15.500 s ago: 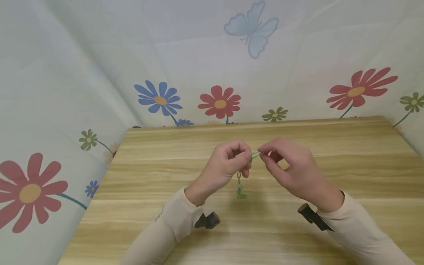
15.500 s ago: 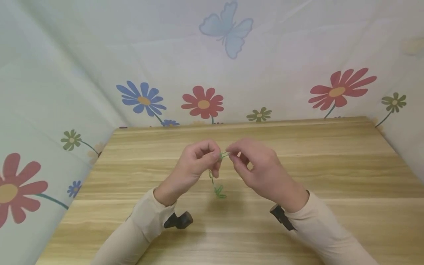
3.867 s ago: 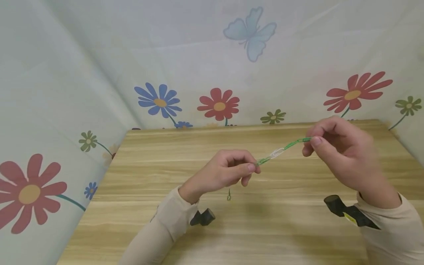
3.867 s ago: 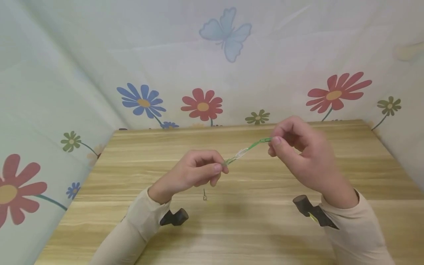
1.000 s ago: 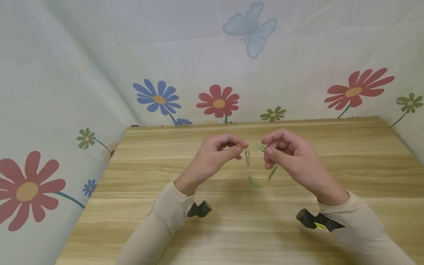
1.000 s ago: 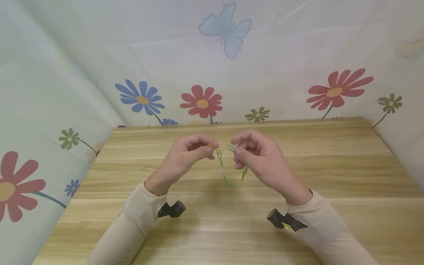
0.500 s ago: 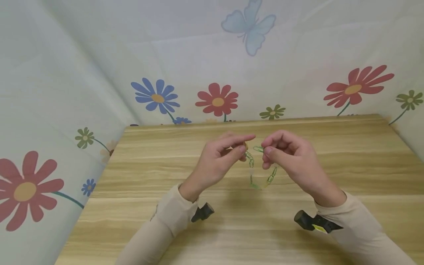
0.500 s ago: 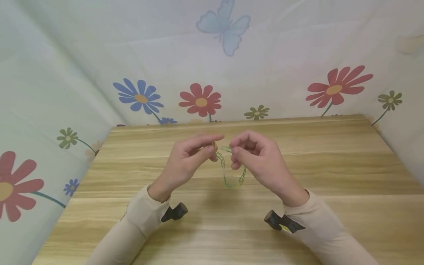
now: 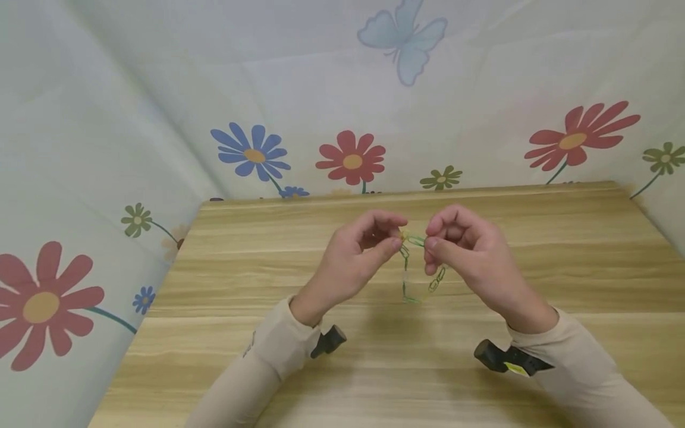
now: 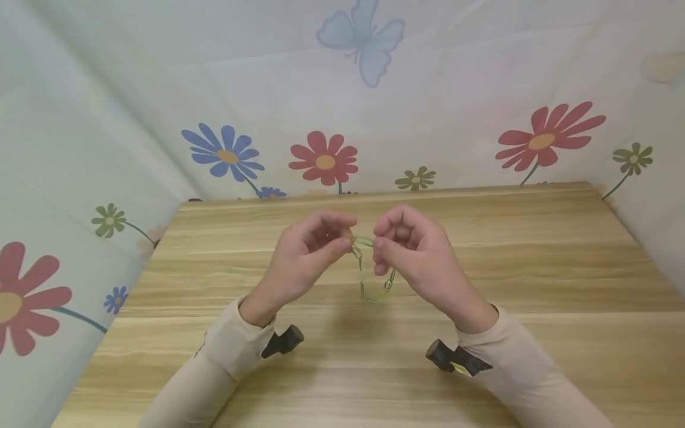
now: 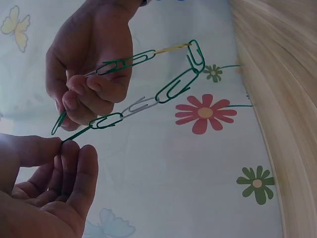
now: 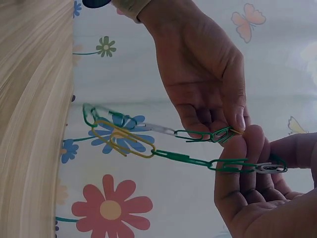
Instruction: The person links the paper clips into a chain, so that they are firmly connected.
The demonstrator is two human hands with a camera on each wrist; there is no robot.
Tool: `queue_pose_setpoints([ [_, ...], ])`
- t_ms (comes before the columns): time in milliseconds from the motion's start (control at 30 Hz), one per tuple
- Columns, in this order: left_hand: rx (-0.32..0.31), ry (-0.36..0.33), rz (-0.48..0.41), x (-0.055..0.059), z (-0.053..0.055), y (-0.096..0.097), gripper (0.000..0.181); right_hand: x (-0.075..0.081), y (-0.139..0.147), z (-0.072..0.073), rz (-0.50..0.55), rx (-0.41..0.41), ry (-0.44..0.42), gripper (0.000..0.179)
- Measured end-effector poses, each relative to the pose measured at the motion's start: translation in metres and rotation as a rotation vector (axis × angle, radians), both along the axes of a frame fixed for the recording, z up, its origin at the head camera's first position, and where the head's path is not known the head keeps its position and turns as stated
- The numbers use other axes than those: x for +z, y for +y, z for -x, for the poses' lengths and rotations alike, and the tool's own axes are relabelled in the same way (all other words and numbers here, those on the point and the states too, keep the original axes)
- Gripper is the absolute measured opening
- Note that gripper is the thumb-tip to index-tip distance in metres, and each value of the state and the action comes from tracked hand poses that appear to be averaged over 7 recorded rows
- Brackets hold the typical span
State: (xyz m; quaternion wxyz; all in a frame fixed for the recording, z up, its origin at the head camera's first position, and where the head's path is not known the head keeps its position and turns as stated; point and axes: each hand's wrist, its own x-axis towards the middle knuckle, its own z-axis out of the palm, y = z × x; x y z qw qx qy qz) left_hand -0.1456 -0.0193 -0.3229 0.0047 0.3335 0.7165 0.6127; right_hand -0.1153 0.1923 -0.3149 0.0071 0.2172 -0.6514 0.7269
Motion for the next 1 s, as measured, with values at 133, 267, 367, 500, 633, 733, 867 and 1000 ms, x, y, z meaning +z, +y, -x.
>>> queue_pose_setpoints([
  [133, 0.004, -0.005, -0.014, 0.0015, 0.0004, 0.0005, 0.014, 0.0016, 0.0012, 0.0001, 0.006, 0.035, -0.005, 0.007],
  [267, -0.009, 0.032, -0.007, 0.0014, 0.0003, 0.0009, 0.011, 0.0024, 0.0015, 0.0002, -0.001, 0.060, -0.017, 0.007],
  [367, -0.010, 0.042, -0.009, 0.0015, 0.0000, 0.0009, 0.011, 0.0025, 0.0017, 0.0004, -0.006, 0.068, -0.020, 0.008],
  [500, -0.005, 0.035, -0.010, 0.0028, -0.0007, 0.0006, 0.011, 0.0029, 0.0019, 0.0006, -0.001, 0.075, -0.024, 0.008],
  [633, -0.016, 0.029, -0.023, 0.0036, -0.0004, 0.0000, 0.012, 0.0031, 0.0011, 0.0012, 0.007, 0.086, -0.026, 0.008],
  [733, -0.030, 0.027, -0.033, 0.0029, -0.0001, -0.0006, 0.013, 0.0029, 0.0009, 0.0013, 0.012, 0.097, -0.027, 0.008],
  [867, -0.058, 0.000, -0.035, 0.0010, -0.0009, -0.0005, 0.013, 0.0018, 0.0011, 0.0018, 0.022, 0.124, -0.023, 0.008],
  [1000, -0.086, -0.045, -0.030, 0.0000, -0.0018, 0.0001, 0.014, 0.0003, 0.0022, 0.0037, 0.038, 0.180, -0.006, 0.010],
])
